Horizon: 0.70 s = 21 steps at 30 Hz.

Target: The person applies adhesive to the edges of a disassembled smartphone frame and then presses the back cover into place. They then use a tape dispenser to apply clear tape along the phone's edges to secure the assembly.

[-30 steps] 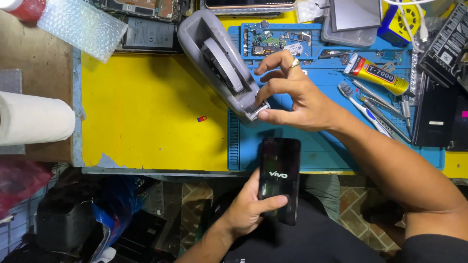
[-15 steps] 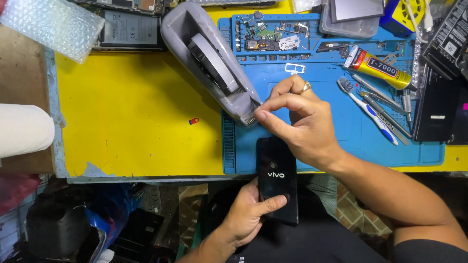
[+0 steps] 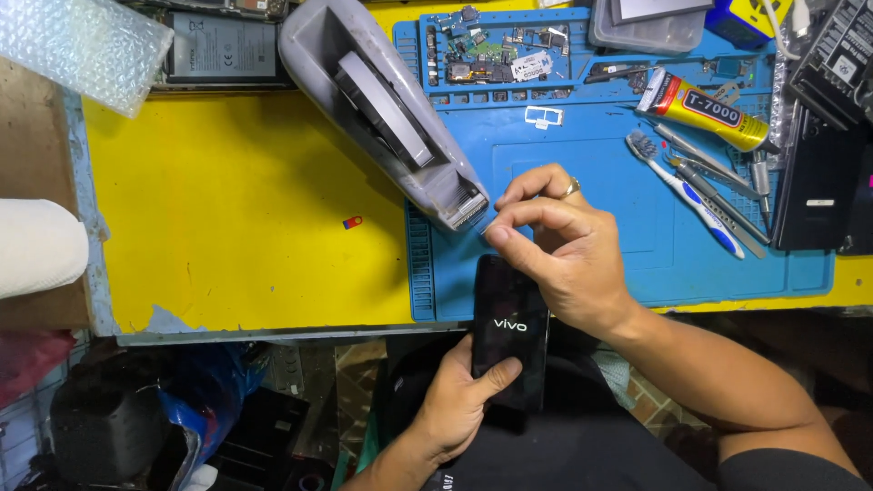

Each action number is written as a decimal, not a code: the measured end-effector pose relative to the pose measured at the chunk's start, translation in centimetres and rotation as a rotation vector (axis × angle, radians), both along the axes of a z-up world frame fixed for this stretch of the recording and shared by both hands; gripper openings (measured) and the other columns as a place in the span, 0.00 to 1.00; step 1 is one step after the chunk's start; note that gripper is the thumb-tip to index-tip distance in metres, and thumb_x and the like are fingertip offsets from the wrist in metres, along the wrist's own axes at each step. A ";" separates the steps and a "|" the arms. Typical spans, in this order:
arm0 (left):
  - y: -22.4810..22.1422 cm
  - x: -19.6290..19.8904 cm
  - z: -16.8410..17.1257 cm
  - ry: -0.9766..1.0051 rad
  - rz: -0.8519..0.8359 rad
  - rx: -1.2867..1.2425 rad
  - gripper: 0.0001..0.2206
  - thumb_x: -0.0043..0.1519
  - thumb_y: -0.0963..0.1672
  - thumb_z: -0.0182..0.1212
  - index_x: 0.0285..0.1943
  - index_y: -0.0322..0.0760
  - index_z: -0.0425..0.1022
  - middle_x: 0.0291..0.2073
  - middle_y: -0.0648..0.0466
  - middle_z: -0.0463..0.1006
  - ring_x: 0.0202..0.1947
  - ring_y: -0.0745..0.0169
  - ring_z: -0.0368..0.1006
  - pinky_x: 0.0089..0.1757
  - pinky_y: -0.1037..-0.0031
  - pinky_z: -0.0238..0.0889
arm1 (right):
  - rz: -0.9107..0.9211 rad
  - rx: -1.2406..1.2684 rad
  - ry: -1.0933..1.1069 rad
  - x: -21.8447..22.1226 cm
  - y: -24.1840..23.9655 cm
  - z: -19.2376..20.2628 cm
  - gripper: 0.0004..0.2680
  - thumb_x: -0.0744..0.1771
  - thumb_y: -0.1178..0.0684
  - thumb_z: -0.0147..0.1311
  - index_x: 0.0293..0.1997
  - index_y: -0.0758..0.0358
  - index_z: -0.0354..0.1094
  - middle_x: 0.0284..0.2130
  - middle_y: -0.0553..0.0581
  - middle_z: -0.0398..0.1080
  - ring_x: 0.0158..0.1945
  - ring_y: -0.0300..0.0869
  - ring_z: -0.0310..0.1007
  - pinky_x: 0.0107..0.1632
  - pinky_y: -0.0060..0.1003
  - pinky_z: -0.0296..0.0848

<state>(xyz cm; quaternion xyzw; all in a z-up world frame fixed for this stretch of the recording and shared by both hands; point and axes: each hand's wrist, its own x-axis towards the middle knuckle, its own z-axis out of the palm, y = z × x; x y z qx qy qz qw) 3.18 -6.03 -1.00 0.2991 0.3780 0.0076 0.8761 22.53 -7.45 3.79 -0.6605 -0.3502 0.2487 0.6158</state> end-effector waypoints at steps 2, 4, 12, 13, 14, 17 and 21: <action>0.4 0.1 0.5 0.031 -0.029 0.025 0.24 0.56 0.43 0.68 0.62 0.32 0.73 0.53 0.47 0.82 0.55 0.58 0.77 0.59 0.68 0.69 | 0.000 -0.006 -0.012 0.2 0.0 -0.4 0.00 0.67 0.59 0.61 0.39 0.61 0.74 0.44 0.59 0.68 0.54 0.43 0.67 0.60 0.36 0.67; 0.9 0.2 1.2 0.005 -0.079 0.095 0.26 0.56 0.45 0.69 0.64 0.33 0.73 0.56 0.49 0.81 0.57 0.59 0.76 0.61 0.69 0.66 | 0.030 -0.008 -0.039 0.4 0.0 -0.7 0.01 0.68 0.57 0.59 0.39 0.60 0.73 0.47 0.60 0.68 0.58 0.44 0.67 0.66 0.40 0.65; 1.2 0.1 1.8 0.086 -0.090 0.034 0.22 0.57 0.42 0.68 0.61 0.30 0.73 0.44 0.46 0.83 0.37 0.56 0.80 0.42 0.69 0.78 | 0.025 -0.044 -0.097 1.4 0.3 -1.1 0.02 0.69 0.60 0.58 0.42 0.66 0.75 0.47 0.62 0.74 0.54 0.45 0.74 0.55 0.33 0.74; 1.2 0.2 2.0 0.088 -0.104 0.014 0.21 0.60 0.43 0.66 0.61 0.30 0.71 0.39 0.44 0.82 0.25 0.50 0.81 0.31 0.66 0.80 | 0.035 -0.046 -0.108 1.7 0.1 -1.1 0.02 0.69 0.61 0.57 0.42 0.68 0.75 0.46 0.62 0.76 0.54 0.46 0.76 0.59 0.35 0.75; 1.2 0.2 2.0 0.096 -0.106 0.010 0.21 0.60 0.43 0.66 0.61 0.30 0.71 0.39 0.44 0.82 0.25 0.50 0.81 0.31 0.66 0.80 | 0.034 -0.049 -0.100 2.2 -0.2 -0.4 0.02 0.69 0.61 0.57 0.42 0.68 0.75 0.46 0.62 0.76 0.54 0.46 0.76 0.59 0.35 0.75; 1.5 0.6 2.1 0.107 -0.105 -0.048 0.19 0.60 0.41 0.66 0.59 0.27 0.70 0.37 0.41 0.80 0.24 0.44 0.80 0.29 0.61 0.80 | 0.072 -0.002 -0.124 3.8 -2.1 1.2 0.01 0.69 0.64 0.56 0.40 0.71 0.71 0.42 0.67 0.74 0.50 0.50 0.77 0.57 0.40 0.77; 1.6 0.6 2.4 0.126 -0.183 0.038 0.22 0.56 0.43 0.68 0.59 0.30 0.70 0.40 0.43 0.82 0.31 0.52 0.81 0.34 0.65 0.81 | 0.090 0.074 0.111 3.4 -7.1 1.5 0.01 0.69 0.62 0.53 0.41 0.67 0.67 0.43 0.64 0.71 0.45 0.48 0.77 0.53 0.39 0.85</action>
